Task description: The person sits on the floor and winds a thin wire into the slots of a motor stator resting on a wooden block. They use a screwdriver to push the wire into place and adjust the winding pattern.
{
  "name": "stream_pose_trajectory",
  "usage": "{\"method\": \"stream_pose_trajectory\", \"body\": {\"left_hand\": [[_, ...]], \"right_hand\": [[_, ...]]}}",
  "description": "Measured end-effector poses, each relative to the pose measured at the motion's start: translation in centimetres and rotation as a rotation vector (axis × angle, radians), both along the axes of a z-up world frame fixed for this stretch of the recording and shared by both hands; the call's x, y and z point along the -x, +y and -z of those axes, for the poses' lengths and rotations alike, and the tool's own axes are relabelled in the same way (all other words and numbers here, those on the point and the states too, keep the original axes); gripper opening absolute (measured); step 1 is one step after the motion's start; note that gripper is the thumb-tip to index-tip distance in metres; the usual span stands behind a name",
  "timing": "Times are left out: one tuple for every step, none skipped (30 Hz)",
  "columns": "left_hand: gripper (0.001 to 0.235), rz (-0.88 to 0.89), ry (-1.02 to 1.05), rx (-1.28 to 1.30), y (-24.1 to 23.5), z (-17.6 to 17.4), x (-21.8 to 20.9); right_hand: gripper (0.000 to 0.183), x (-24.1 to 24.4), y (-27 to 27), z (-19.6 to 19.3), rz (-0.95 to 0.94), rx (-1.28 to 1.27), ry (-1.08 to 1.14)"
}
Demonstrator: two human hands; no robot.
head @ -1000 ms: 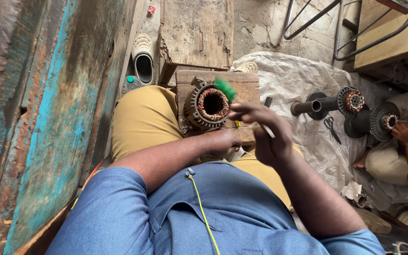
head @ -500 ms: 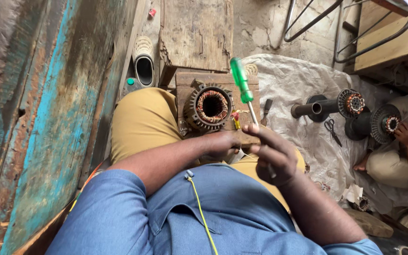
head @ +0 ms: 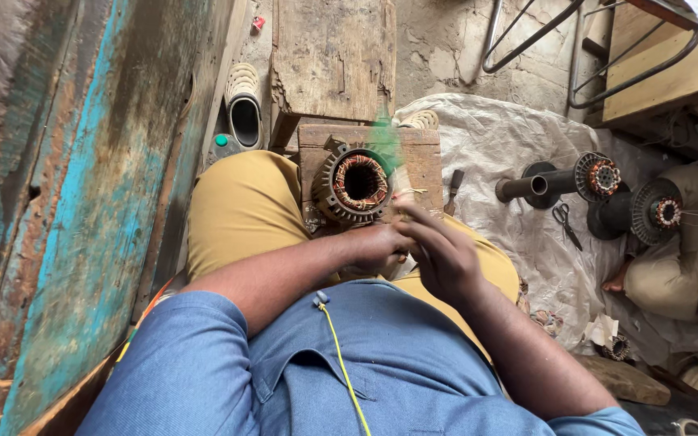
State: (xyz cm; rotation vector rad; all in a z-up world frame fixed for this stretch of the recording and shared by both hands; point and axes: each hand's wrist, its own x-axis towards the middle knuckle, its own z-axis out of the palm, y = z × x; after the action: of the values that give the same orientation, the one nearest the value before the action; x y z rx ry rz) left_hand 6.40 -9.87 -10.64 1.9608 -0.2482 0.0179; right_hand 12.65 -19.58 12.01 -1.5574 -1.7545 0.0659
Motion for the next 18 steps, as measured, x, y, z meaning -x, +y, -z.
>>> {"method": "stream_pose_trajectory", "body": {"left_hand": [[0.027,-0.001,-0.006,-0.02,0.0,0.3,-0.3],[0.022,-0.002,-0.013,-0.041,0.0,0.5,-0.6],[0.018,-0.002,-0.018,-0.056,-0.1,0.6,-0.6],[0.019,0.0,0.01,-0.099,0.1,0.8,-0.7],[0.02,0.004,0.043,-0.137,0.1,0.8,-0.3],[0.022,0.008,0.076,-0.175,0.0,0.8,0.1],[0.021,0.006,0.114,-0.162,0.1,0.5,0.2],[0.02,0.004,0.151,-0.149,0.1,0.2,0.4],[0.02,-0.007,0.188,-0.135,0.2,0.0,0.3],[0.02,-0.005,0.186,-0.141,0.4,-0.3,0.0],[0.019,0.001,0.188,-0.143,0.3,-0.4,0.0],[0.019,0.008,0.19,-0.144,0.1,-0.5,-0.1],[0.024,-0.002,0.078,-0.139,0.2,-0.5,-0.2],[0.029,-0.011,-0.034,-0.134,0.2,-0.6,-0.3],[0.036,-0.018,-0.144,-0.128,0.3,-0.5,-0.3],[0.03,-0.014,-0.067,-0.139,0.5,-0.4,-0.3],[0.024,-0.013,0.016,-0.145,0.3,-0.2,0.1],[0.019,-0.011,0.1,-0.151,0.2,0.0,0.4]], "right_hand": [[0.016,0.0,0.3,0.0,0.006,0.126,0.036],[0.016,-0.1,0.5,-0.1,0.011,0.252,0.07],[0.017,-0.3,0.4,-0.5,0.048,0.214,0.117],[0.017,-0.6,0.2,-1.0,0.085,0.176,0.164],[0.018,-0.7,-0.3,-1.5,0.124,0.143,0.216],[0.019,-0.8,-0.6,-1.9,0.099,0.057,0.167],[0.019,-1.1,-0.8,-2.4,0.077,-0.038,0.11],[0.021,-1.3,-0.7,-2.7,0.054,-0.131,0.051],[0.023,-1.2,-0.3,-2.5,0.045,-0.187,0.013],[0.026,-0.9,0.4,-2.0,0.036,-0.243,-0.025],[0.029,-0.5,0.7,-1.6,0.031,-0.293,-0.059],[0.028,-0.1,0.7,-1.3,0.026,-0.109,-0.068],[0.026,0.3,0.9,-1.0,0.018,0.068,-0.082],[0.025,0.5,1.0,-1.0,0.008,0.245,-0.097],[0.024,0.4,0.9,-1.3,0.065,0.184,-0.052],[0.024,0.2,0.5,-1.9,0.123,0.124,-0.007],[0.023,0.1,0.2,-2.5,0.175,0.069,0.045],[0.024,-0.3,0.0,-3.0,0.134,0.036,0.029]]}}
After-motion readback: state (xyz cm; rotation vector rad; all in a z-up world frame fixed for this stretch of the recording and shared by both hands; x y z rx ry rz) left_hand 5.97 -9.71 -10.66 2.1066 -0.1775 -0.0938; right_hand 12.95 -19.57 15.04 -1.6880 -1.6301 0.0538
